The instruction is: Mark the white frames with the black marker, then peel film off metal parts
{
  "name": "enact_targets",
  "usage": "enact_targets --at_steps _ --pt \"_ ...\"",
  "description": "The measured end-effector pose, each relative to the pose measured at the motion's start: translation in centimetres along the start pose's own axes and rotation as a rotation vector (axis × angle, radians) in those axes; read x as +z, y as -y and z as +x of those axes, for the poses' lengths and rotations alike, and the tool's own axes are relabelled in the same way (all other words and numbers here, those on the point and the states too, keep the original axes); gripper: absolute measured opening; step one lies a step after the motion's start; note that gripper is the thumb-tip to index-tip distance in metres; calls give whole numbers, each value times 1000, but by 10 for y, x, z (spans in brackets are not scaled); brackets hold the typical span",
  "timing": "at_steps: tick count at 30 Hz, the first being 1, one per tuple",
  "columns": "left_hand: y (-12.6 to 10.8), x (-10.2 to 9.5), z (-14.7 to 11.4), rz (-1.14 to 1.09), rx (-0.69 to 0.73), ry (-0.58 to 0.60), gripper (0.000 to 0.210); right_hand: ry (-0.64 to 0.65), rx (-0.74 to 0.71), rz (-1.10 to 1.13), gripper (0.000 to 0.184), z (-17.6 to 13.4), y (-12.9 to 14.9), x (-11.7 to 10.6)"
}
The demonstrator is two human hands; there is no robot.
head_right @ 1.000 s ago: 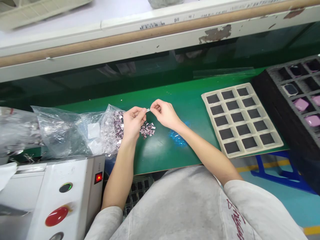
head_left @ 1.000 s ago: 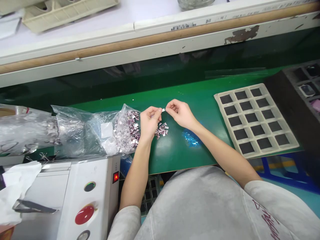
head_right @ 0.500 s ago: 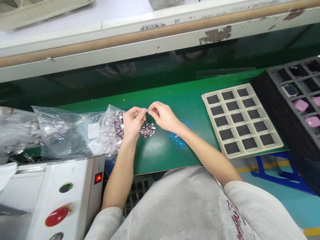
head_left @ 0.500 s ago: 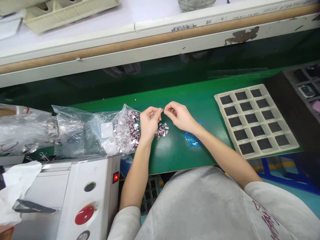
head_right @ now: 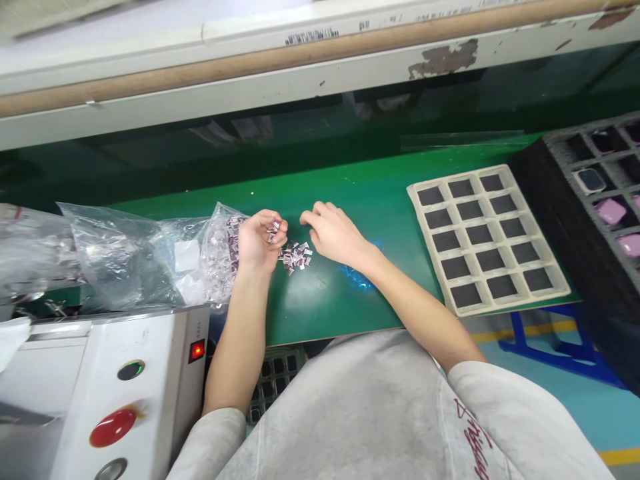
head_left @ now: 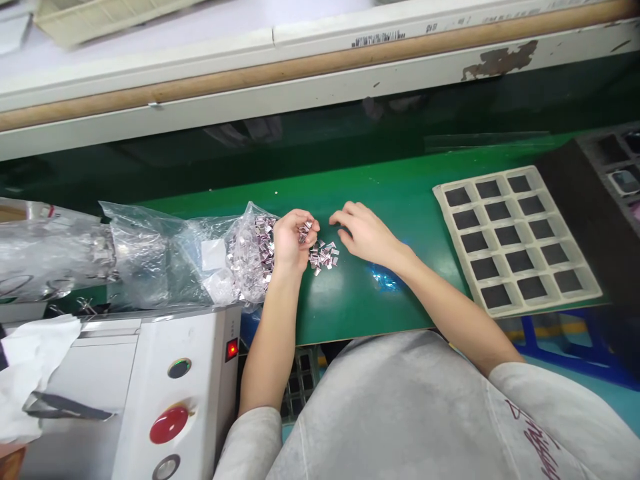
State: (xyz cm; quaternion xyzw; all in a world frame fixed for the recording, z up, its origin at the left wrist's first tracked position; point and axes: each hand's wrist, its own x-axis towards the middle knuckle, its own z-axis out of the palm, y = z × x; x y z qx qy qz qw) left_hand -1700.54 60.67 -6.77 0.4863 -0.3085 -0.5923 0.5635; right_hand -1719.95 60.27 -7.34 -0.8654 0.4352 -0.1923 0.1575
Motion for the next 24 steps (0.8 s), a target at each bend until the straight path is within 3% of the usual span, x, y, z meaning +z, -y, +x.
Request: enact_targets --at_steps 4,9,13,17,21,24 --pt "1 -3 2 -43 -16 36 15 150 -104 4 22 0 9 4" --pt "-1 0 0 -6 -6 0 29 156 -92 159 21 0 7 4" --pt "-2 5 -5 68 26 -4 30 -48 32 595 21 5 0 0" --pt "1 10 -8 144 23 80 32 -241 201 998 12 12 -1 2" --pt "9 11 -7 207 70 134 36 -356 303 1086 20 14 2 8" --pt "16 8 -5 287 195 145 32 -378 338 1069 20 13 3 9"
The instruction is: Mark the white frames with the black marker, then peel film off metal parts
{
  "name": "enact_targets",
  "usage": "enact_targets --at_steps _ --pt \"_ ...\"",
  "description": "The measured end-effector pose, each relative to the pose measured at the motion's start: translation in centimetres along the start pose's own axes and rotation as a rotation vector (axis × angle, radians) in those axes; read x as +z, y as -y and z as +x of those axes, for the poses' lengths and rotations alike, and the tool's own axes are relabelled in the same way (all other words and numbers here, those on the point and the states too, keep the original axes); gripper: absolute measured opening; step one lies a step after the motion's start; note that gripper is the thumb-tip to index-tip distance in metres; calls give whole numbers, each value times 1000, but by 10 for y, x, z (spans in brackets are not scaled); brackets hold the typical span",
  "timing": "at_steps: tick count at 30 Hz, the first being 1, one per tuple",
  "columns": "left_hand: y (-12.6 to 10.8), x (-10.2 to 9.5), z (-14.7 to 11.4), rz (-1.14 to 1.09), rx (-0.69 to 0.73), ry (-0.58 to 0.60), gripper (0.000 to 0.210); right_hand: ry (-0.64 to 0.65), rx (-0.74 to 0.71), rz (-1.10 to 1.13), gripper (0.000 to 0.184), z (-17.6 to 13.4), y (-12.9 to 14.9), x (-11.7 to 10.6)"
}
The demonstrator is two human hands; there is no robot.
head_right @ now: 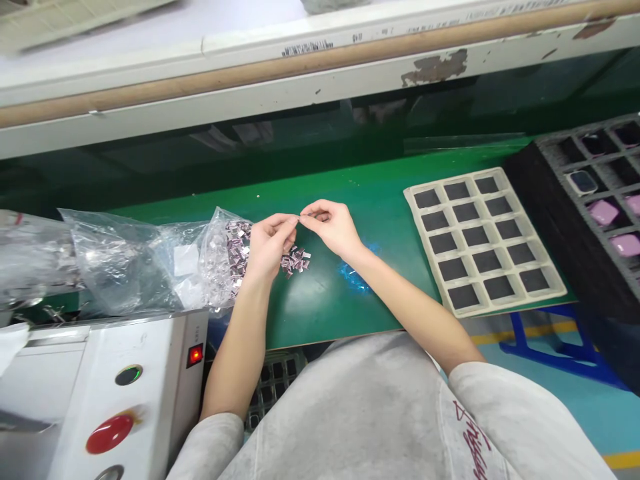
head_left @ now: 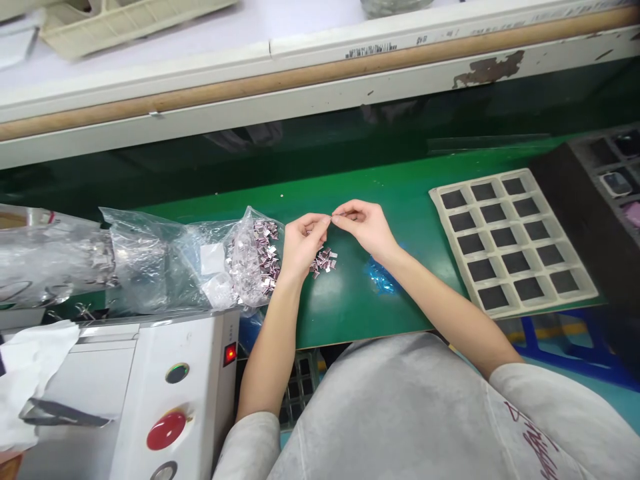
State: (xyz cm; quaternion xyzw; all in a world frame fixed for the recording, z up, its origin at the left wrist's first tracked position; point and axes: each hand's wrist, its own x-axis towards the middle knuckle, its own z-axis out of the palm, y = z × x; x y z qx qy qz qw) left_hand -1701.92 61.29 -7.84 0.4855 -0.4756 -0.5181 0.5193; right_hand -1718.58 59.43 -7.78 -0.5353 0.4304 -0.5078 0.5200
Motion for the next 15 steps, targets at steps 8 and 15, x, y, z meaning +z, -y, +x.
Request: enact_targets --at_steps 8,15 --pt "7 -2 0 244 213 -90 20 -14 -83 -110 12 3 0 -6" --pt "7 0 0 245 168 -164 19 27 -363 -448 9 -12 6 2"
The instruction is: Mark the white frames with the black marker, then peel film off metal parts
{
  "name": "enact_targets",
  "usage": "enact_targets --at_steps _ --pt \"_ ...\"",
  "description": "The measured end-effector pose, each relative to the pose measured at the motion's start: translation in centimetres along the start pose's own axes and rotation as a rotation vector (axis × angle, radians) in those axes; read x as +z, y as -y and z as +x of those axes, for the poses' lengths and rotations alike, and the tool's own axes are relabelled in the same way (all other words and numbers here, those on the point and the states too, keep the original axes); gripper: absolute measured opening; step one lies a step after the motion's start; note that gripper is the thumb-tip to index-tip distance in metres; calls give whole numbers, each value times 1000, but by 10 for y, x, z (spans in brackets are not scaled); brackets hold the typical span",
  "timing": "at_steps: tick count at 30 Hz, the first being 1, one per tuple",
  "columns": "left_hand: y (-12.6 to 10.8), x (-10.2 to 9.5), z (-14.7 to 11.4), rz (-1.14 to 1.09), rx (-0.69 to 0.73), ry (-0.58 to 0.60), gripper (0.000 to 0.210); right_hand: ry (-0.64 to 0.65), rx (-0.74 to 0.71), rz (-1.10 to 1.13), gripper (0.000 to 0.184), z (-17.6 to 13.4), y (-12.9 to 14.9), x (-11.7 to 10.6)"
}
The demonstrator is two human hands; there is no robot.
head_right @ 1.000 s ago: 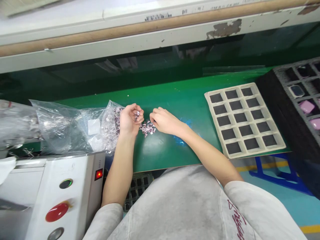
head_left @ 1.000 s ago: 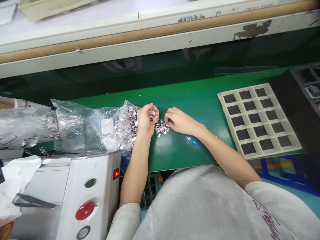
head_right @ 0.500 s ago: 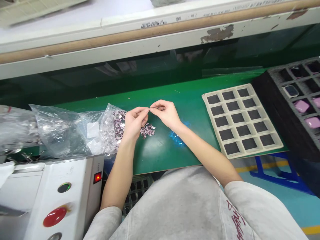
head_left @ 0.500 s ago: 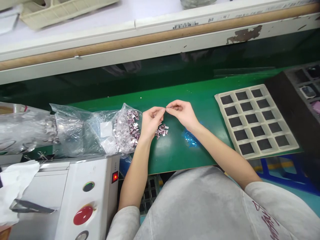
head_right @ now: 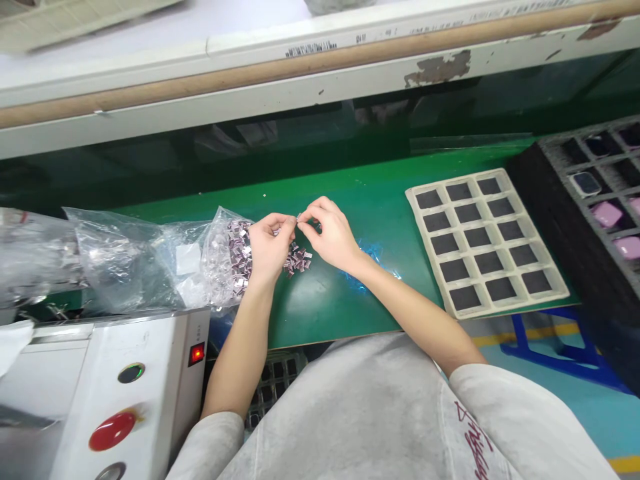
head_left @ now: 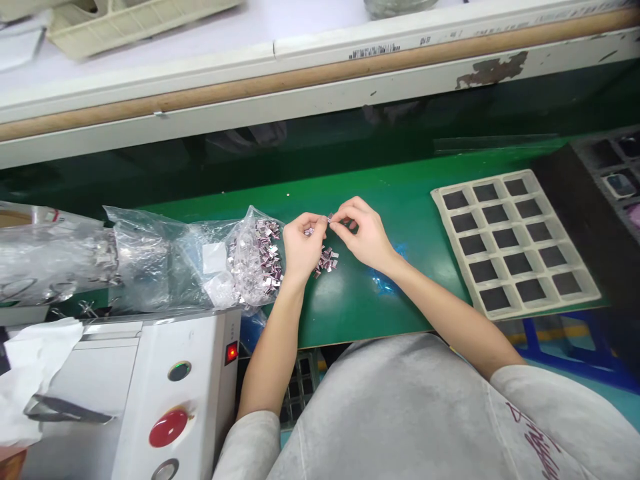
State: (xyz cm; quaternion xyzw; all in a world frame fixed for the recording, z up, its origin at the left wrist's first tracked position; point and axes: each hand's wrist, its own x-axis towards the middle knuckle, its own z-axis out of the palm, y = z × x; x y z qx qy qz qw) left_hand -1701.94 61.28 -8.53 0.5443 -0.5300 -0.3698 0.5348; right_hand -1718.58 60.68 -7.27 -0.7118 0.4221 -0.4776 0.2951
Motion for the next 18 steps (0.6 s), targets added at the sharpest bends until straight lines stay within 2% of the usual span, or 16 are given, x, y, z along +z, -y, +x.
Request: enact_targets --at_steps 4,7,10,14,18 --pt "-3 -1 3 -145 -82 -66 10 44 69 -105 9 2 -1 -5" --pt "-12 -5 6 -377 -226 -81 7 177 139 -393 14 4 -9 -10" --pt "-20 -13 9 -563 -328 -73 12 299 152 -632 18 3 -12 -11" --pt "-22 -21 12 -642 -370 -43 14 300 15 -577 28 3 -6 -2" --pt "-19 -24 12 -601 -350 57 13 516 -172 -488 29 4 -3 12"
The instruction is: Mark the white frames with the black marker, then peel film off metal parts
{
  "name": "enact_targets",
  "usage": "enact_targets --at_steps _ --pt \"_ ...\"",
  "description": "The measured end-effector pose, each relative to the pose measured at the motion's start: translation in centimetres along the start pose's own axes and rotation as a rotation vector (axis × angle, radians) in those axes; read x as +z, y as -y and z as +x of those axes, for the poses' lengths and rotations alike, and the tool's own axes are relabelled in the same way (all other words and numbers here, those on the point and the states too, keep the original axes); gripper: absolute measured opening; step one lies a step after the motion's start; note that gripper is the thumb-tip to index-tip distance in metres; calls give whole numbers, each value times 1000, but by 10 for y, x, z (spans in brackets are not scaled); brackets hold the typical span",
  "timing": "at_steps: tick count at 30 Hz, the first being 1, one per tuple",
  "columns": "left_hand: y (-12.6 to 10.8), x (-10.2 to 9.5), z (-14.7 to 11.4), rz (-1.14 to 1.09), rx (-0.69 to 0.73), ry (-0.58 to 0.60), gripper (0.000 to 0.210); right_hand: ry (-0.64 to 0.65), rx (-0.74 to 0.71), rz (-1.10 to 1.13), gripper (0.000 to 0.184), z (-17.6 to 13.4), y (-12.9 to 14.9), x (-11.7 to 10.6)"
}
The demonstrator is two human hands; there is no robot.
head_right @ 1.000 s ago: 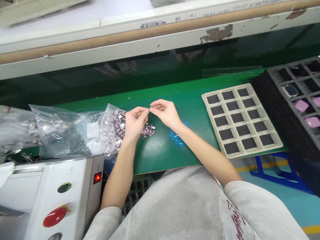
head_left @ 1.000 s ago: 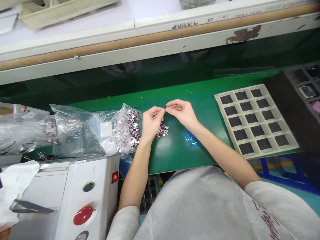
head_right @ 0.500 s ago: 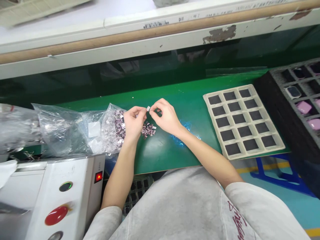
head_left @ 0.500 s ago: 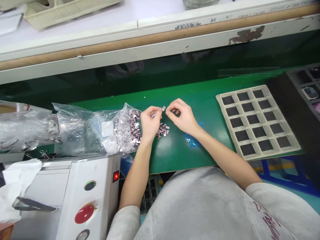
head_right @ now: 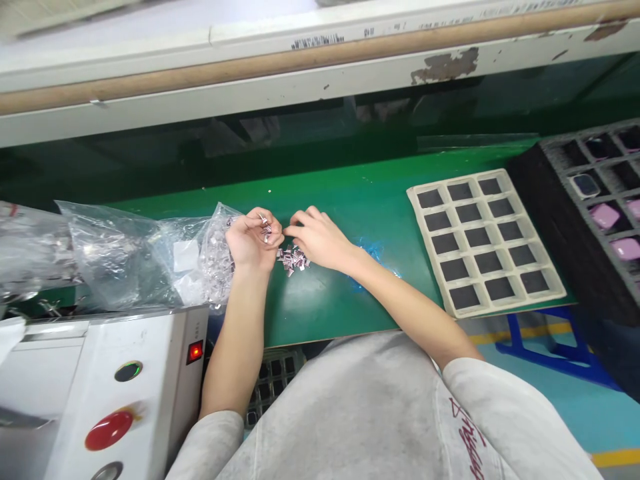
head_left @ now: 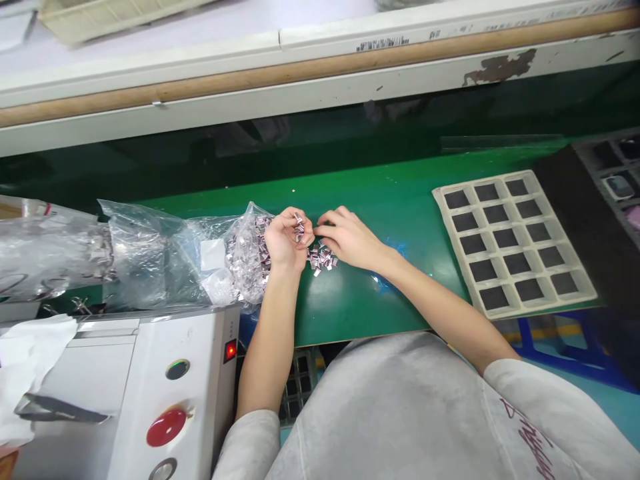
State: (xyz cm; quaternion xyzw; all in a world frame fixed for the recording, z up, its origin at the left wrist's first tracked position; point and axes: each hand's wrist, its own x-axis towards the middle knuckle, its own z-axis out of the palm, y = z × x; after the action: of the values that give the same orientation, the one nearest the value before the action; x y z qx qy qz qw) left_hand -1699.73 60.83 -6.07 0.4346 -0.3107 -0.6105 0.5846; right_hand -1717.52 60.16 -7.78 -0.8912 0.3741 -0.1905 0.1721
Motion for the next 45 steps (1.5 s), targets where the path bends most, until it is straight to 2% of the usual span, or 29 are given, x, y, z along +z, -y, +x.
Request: enact_targets --at_steps 3,9,11,14,16,18,21,26,30,36,41,45 --pt "0 -2 1 50 -4 37 20 82 -37 -29 28 2 0 6" --pt "1 0 2 92 -34 24 46 57 -22 71 20 0 -2 3" --pt "3 3 1 133 -19 -40 45 2 14 206 19 0 -4 1" --pt "6 9 -2 246 32 -105 31 -167 143 500 14 3 -11 0" --pt "10 12 -5 323 44 -81 27 -293 245 719 5 5 -17 1" --pt "14 15 -7 369 49 -41 28 -378 311 900 10 7 -23 5" --pt "20 16 -9 416 82 -29 29 -429 334 1020 20 9 -28 12" --pt "20 18 -10 434 121 -107 23 -473 386 1072 20 11 -29 21" --pt "19 20 -15 448 118 -154 17 -421 376 1071 18 10 -28 19" --pt "19 24 -26 487 142 -154 21 -417 368 880 26 3 -16 8" --pt "17 28 -31 519 150 -193 20 -439 300 902 28 0 -9 5" --pt "17 29 -29 500 125 -181 16 -441 318 926 26 1 -14 6"
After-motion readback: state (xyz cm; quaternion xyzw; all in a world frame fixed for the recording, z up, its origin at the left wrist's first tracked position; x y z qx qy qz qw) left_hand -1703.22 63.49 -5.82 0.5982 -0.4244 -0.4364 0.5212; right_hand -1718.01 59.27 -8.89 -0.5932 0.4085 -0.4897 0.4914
